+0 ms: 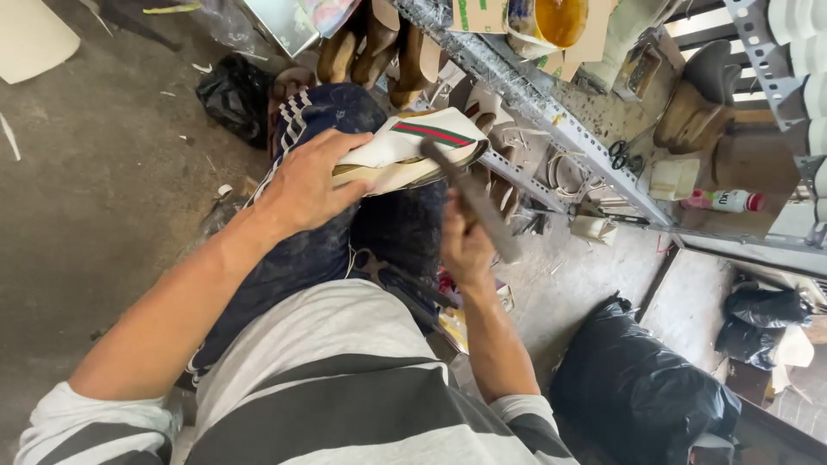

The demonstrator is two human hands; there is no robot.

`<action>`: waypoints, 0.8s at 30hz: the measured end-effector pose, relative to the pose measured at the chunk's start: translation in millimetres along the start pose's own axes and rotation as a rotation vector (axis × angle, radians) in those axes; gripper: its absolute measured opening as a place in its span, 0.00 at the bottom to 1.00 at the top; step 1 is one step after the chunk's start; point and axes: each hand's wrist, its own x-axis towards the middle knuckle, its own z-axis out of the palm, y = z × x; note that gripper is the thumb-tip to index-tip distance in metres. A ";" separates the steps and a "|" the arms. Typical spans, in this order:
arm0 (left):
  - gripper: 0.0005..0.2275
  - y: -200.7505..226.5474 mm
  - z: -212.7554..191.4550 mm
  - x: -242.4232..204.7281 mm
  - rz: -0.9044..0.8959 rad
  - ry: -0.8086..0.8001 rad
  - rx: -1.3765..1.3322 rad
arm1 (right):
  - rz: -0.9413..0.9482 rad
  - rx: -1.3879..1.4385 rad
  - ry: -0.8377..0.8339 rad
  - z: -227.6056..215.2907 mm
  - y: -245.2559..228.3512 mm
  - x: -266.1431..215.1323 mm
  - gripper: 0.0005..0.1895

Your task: A person uses pliers and a hammer to shape and secure a leather shoe upper onto a wooden last.

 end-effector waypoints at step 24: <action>0.22 23.3 -2.1 -2.5 0.749 0.636 0.341 | 0.422 0.777 -0.081 -36.6 4.8 37.2 0.35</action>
